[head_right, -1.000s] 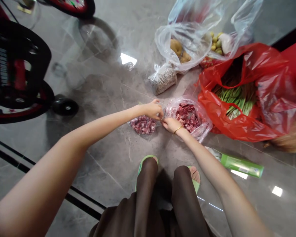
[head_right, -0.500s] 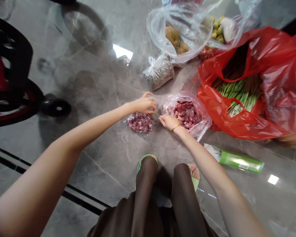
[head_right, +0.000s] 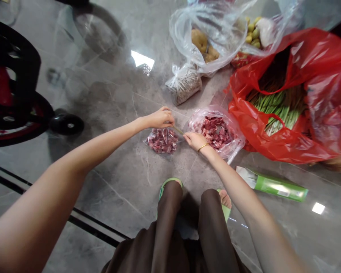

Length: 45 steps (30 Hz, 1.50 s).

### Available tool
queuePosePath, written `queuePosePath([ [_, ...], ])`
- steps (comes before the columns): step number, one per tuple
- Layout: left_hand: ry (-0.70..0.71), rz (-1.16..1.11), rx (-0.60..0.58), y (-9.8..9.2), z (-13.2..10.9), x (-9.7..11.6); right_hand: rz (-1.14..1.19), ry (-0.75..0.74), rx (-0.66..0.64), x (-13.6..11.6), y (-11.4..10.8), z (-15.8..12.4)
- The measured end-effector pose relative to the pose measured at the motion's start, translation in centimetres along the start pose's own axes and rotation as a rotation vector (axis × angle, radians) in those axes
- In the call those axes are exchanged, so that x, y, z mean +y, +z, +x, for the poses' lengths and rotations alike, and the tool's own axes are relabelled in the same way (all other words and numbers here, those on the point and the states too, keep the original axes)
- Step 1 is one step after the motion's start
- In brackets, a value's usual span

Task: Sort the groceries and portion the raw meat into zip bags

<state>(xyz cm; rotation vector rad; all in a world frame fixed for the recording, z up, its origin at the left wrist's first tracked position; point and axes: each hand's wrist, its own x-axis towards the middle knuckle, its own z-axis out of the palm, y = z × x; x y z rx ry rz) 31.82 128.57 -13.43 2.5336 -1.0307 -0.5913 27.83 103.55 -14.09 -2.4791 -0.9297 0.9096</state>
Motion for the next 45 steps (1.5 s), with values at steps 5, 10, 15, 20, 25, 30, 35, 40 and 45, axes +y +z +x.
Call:
queuePosePath([
  [5, -0.136, -0.021, 0.032, -0.5, -1.5, -1.7, 0.014, 0.015, 0.006, 0.1, 0.1, 0.1],
  [10, -0.239, -0.012, 0.039, -1.1, -3.0, -3.9, 0.007, 0.035, -0.011, -0.2, -0.1, 0.3],
  [15, -0.213, 0.033, 0.038, -1.5, -3.5, -4.4, -0.003, 0.049, -0.010, -0.4, -0.1, 0.3],
  [20, -0.340, 0.151, 0.014, -1.9, -3.9, -4.0, 0.013, 0.051, 0.003, -0.5, -0.2, 0.3],
  [25, -0.281, 0.262, -0.027, -2.6, -4.0, -3.5, 0.015, 0.040, 0.012, -0.5, -0.2, 0.2],
  [30, -0.063, 0.246, 0.008, -2.5, -1.2, -0.1, 0.004, 0.035, 0.001, -0.2, 0.0, 0.4],
  [35, 0.072, 0.131, -0.045, 0.0, 3.2, 5.0, -0.025, 0.061, -0.027, -0.1, 0.1, 0.5],
  [40, -0.013, 0.045, -0.032, 0.5, 3.2, 4.9, -0.041, 0.097, -0.019, -0.4, -0.1, 0.5],
  [45, -0.159, 0.034, -0.038, -0.3, 1.3, 2.3, -0.046, 0.123, 0.011, -0.9, -0.3, 0.6],
])
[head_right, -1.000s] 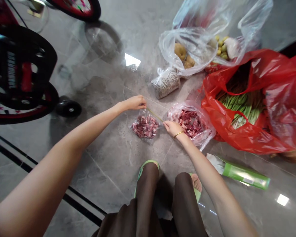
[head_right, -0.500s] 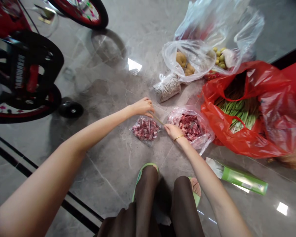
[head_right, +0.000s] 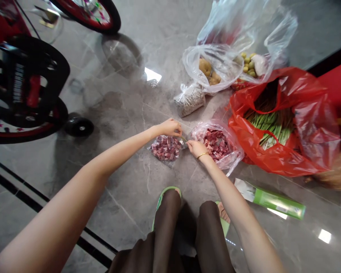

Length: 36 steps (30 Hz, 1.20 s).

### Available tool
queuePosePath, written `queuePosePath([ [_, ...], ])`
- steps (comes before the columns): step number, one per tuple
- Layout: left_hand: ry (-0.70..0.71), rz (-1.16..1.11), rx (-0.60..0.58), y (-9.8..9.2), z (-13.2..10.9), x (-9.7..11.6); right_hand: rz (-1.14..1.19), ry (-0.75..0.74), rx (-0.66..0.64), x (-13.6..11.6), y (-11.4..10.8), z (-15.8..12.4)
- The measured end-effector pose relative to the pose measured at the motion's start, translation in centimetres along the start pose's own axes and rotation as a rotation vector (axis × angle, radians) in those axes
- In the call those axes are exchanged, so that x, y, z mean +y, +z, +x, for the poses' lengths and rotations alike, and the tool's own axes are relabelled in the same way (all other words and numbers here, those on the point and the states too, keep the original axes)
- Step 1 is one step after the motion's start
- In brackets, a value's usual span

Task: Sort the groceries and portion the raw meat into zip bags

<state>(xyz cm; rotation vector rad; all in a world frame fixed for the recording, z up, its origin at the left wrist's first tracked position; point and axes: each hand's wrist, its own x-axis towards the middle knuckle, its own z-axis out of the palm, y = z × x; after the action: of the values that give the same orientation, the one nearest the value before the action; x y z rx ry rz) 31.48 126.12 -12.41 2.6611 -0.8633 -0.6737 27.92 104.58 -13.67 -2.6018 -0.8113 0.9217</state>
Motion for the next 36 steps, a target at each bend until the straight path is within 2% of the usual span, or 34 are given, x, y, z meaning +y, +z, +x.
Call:
queuePosePath([
  [7, 0.101, 0.082, 0.047, 1.0, -0.4, 0.6, -0.006, -0.005, 0.017, -0.1, -0.2, -0.1],
  [10, 0.149, 0.073, 0.063, 0.4, -1.0, 1.1, 0.016, -0.051, -0.007, -0.2, -0.7, -0.5],
  [15, 0.266, 0.026, 0.045, -1.0, -2.6, 2.6, -0.042, -0.014, -0.052, -1.6, -2.3, -1.0],
  [20, 0.299, 0.055, 0.080, -1.3, -3.0, 3.6, -0.214, -0.165, -0.117, -2.8, -2.8, -1.1],
  [27, 0.223, 0.027, 0.146, -0.4, -2.4, 1.3, -0.236, -0.137, -0.089, -2.4, -2.1, -0.8],
  [36, 0.092, -0.046, 0.104, 0.2, -2.4, -1.5, -0.226, -0.107, -0.095, -1.6, -1.9, -0.6],
])
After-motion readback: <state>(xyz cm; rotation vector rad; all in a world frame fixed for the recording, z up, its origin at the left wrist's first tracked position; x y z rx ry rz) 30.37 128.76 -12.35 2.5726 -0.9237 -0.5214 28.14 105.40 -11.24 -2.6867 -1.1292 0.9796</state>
